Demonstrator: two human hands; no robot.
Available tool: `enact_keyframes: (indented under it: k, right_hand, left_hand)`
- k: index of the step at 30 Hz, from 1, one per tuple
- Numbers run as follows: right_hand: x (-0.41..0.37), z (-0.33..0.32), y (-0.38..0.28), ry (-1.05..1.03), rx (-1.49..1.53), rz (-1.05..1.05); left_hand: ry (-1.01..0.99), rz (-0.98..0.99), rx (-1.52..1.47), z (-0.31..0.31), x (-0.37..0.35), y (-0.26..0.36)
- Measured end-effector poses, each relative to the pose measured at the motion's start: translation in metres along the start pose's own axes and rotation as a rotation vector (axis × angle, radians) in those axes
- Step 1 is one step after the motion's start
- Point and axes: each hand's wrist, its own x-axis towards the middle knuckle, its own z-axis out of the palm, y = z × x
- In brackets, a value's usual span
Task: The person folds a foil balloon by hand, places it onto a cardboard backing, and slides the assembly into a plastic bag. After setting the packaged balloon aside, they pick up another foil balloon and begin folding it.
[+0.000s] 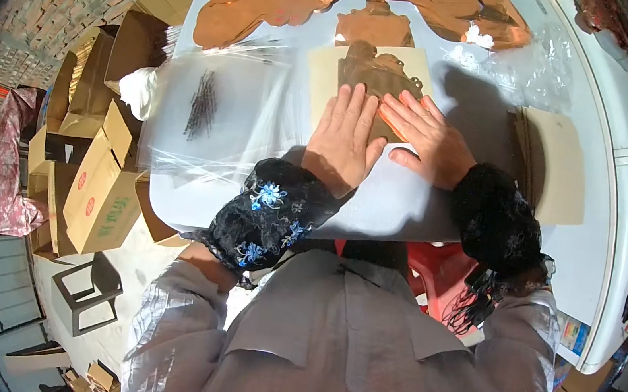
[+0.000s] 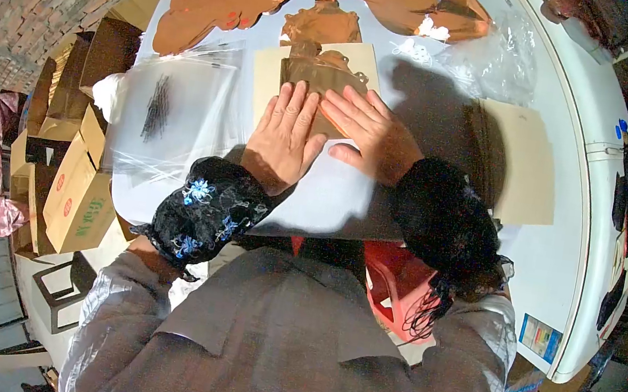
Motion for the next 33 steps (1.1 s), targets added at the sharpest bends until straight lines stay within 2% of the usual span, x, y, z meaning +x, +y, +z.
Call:
enact_keyframes:
  k: [7, 10, 13, 16, 18, 20, 22, 25, 28, 31, 33]
  right_hand:
    - [-0.003, 0.0, -0.001, 0.009, -0.017, 0.03]
    - [-0.012, 0.009, 0.004, 0.048, -0.12, 0.085]
    - [-0.019, 0.019, 0.015, 0.174, -0.169, 0.145]
    - [-0.016, -0.004, 0.012, 0.221, 0.319, 0.524]
    - [-0.027, 0.024, 0.05, 0.195, -0.007, 0.365]
    - [-0.026, 0.027, 0.06, 0.259, 0.031, 0.396]
    - [-0.011, 0.014, 0.046, 0.416, 0.442, 0.615]
    - [-0.007, 0.015, 0.055, 0.356, 0.58, 0.712]
    - [0.001, 0.025, 0.063, 0.372, 0.518, 0.781]
    - [0.011, 0.008, 0.079, 0.004, 0.506, 0.754]
    - [0.015, 0.011, 0.078, 0.058, 0.577, 0.83]
  left_hand:
    - [-0.017, -0.016, 0.063, -0.001, 0.0, 0.003]
    - [-0.006, -0.012, 0.058, 0.002, 0.001, 0.001]
    - [0.006, -0.011, 0.054, 0.005, -0.001, 0.001]
    - [0.028, -0.008, 0.069, 0.008, 0.0, 0.0]
    - [0.034, -0.007, 0.079, 0.01, -0.002, 0.0]
    - [0.054, -0.003, 0.066, 0.013, -0.002, -0.002]
    - [0.056, 0.0, 0.07, 0.012, -0.002, -0.001]
    - [0.038, 0.013, 0.105, 0.009, -0.001, -0.001]
    - [0.019, 0.02, 0.131, 0.005, 0.0, 0.001]
    - [0.014, 0.021, 0.137, 0.002, -0.001, 0.002]
    - [0.018, 0.023, 0.142, 0.004, -0.001, 0.001]
